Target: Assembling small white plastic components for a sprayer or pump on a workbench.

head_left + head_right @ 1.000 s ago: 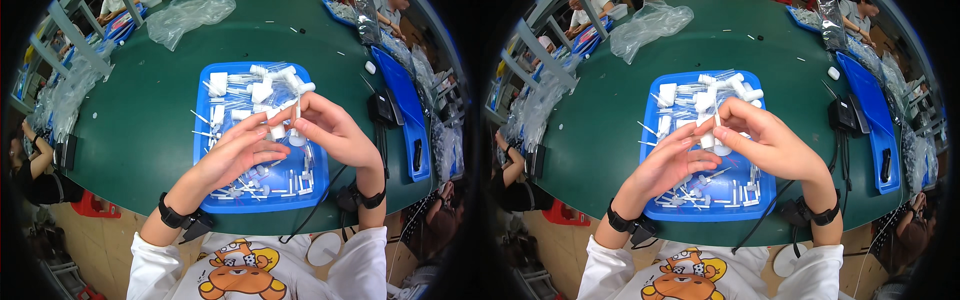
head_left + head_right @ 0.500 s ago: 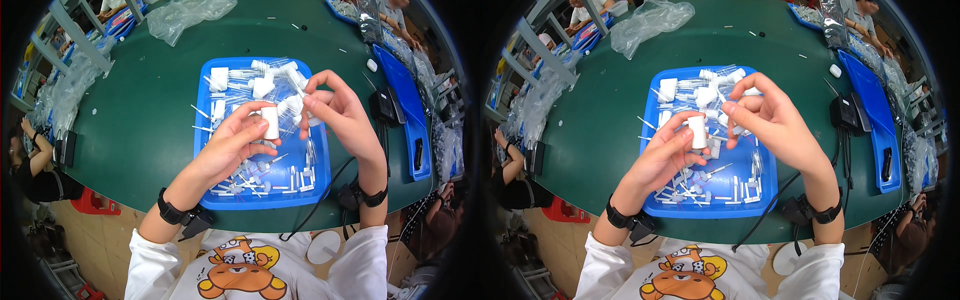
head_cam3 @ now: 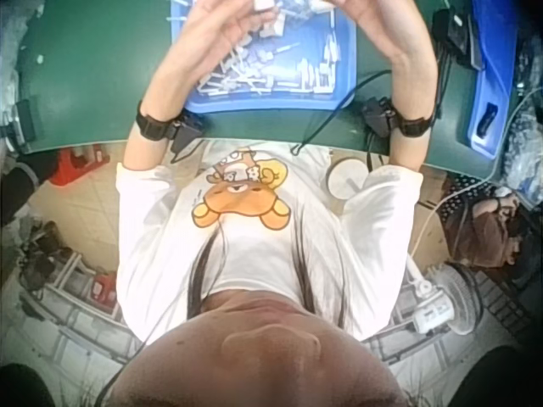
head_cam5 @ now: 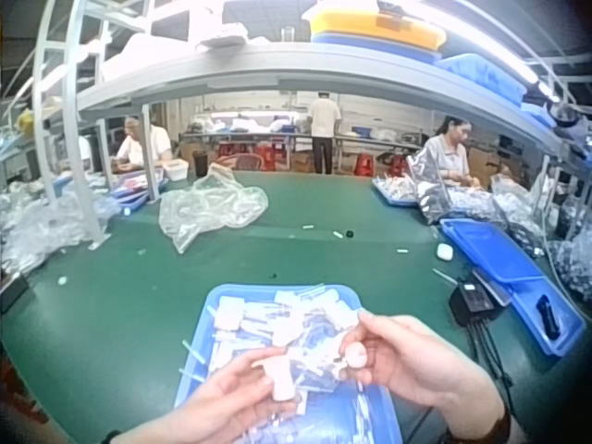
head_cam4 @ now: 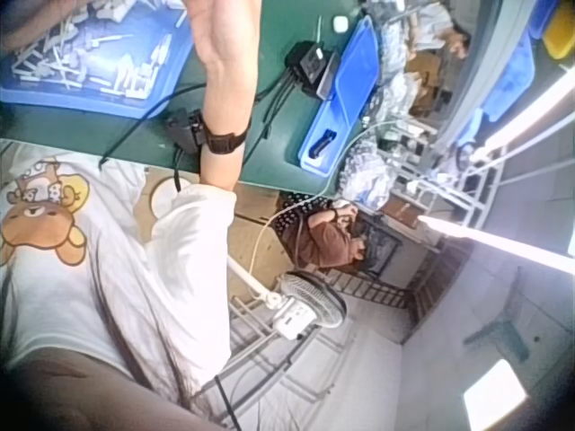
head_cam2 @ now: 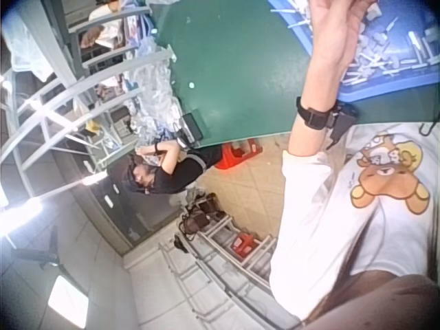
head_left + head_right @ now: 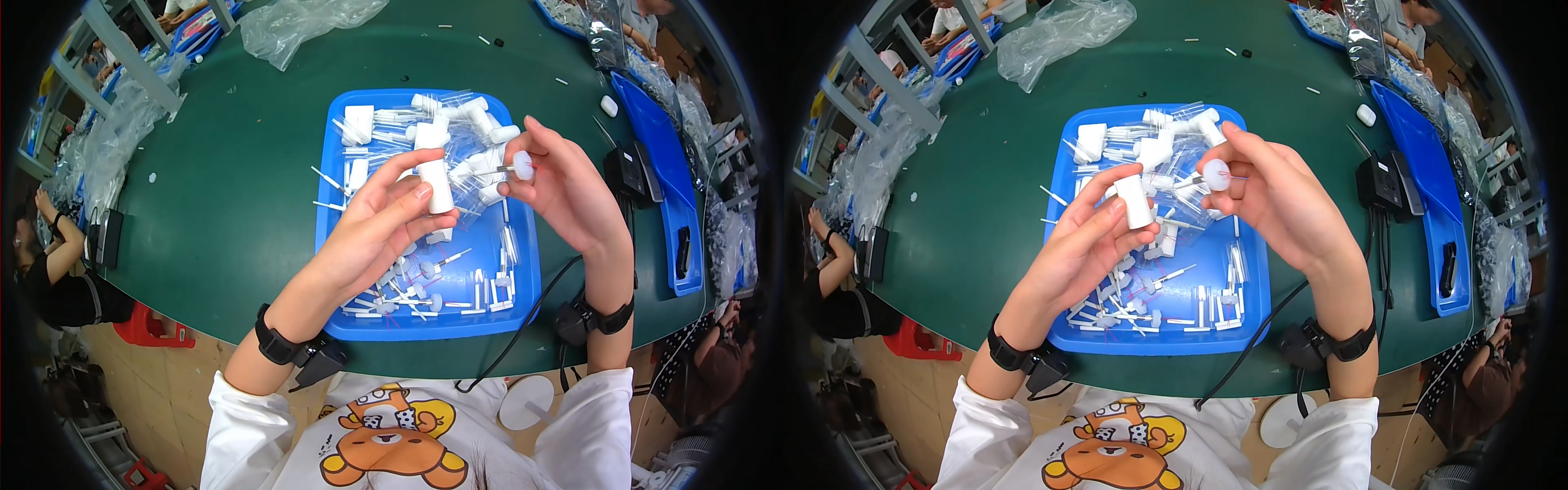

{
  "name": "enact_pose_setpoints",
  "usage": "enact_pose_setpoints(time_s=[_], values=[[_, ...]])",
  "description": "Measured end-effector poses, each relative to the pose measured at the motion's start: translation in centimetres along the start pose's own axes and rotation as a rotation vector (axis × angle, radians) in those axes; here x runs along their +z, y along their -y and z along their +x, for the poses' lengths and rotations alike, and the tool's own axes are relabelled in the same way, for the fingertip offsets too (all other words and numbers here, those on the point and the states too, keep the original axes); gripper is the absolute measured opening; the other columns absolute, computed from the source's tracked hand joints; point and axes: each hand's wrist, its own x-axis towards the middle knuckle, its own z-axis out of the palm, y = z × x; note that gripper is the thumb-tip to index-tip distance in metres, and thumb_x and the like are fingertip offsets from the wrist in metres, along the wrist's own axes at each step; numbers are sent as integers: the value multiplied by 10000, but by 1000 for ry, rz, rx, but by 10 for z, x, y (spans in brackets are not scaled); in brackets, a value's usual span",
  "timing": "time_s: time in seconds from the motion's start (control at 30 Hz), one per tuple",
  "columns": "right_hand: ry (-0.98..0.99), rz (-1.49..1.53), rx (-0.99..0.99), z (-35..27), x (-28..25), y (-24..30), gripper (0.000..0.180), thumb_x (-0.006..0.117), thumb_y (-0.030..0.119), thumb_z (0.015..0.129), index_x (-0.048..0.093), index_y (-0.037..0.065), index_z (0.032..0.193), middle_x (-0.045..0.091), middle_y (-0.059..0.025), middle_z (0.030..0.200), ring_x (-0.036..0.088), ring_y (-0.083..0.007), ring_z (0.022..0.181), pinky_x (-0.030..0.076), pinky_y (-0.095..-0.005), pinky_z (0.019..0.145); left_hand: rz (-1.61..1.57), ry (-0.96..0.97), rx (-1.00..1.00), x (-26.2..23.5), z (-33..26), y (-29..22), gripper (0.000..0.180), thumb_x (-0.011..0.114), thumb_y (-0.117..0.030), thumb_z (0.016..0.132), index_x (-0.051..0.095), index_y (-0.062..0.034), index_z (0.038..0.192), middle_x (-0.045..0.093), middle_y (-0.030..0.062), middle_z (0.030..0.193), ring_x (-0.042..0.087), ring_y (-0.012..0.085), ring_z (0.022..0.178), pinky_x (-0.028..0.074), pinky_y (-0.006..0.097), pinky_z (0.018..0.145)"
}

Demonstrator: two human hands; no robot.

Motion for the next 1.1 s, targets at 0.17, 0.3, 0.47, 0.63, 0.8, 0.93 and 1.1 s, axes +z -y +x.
enact_pose_setpoints(time_s=[0.17, 0.3, 0.47, 0.63, 0.8, 0.93, 1.1], values=[[-31, -144, -77, -5, 13, 3, 250, 573, 179, 905, 619, -58, 972, 636, -105, 915, 577, -133, 729, 475, -277, 749, -21, -6, -20, 1, -1, -3, 470, 520, -191, 940, 361, -65, 1364, 559, 136, 1148, 589, 222, 1003, 482, 319, 902], [-53, -328, -73, -4, 12, 3, 228, 646, 105, 851, 609, -67, 996, 641, -102, 907, 590, -135, 724, 480, -265, 722, 30, 8, -40, 0, -1, -5, 476, 534, -188, 928, 372, -64, 1358, 555, 145, 1176, 596, 217, 980, 498, 312, 852], [-53, -331, -81, -2, 17, -3, 269, 606, 162, 890, 588, -51, 1054, 644, -107, 918, 607, -136, 724, 482, -258, 709, 139, -25, -40, 0, -3, -6, 440, 579, -182, 902, 428, -65, 1299, 567, 105, 1138, 580, 174, 974, 495, 284, 787], [22, -287, -26, -4, 15, -3, 287, 563, 174, 918, 573, -42, 1106, 642, -119, 975, 599, -128, 727, 479, -256, 728, 181, -76, 2, 1, -2, -4, 445, 670, -129, 837, 490, -51, 1236, 550, 55, 1053, 556, 122, 958, 479, 259, 813], [0, -201, -64, -3, 28, -4, 319, 586, 155, 911, 572, -73, 1133, 635, -110, 985, 609, -125, 814, 489, -249, 748, 203, -65, 57, 1, -1, -1, 483, 712, -50, 783, 499, -42, 1217, 545, 47, 1039, 547, 119, 965, 467, 254, 839], [75, -280, -13, -2, 22, -4, 336, 590, 151, 908, 561, -67, 1160, 636, -98, 979, 597, -118, 832, 487, -247, 756, 181, -37, 53, 1, 0, 0, 461, 729, -34, 764, 516, -32, 1172, 547, 43, 1036, 546, 120, 969, 465, 257, 848], [100, -287, -53, -1, 18, -10, 299, 627, 150, 883, 578, -63, 1087, 641, -89, 935, 611, -128, 818, 495, -254, 761, 183, -20, 26, -3, -1, 0, 389, 739, -48, 759, 543, -35, 1095, 555, 41, 1017, 548, 119, 965, 461, 258, 853]])
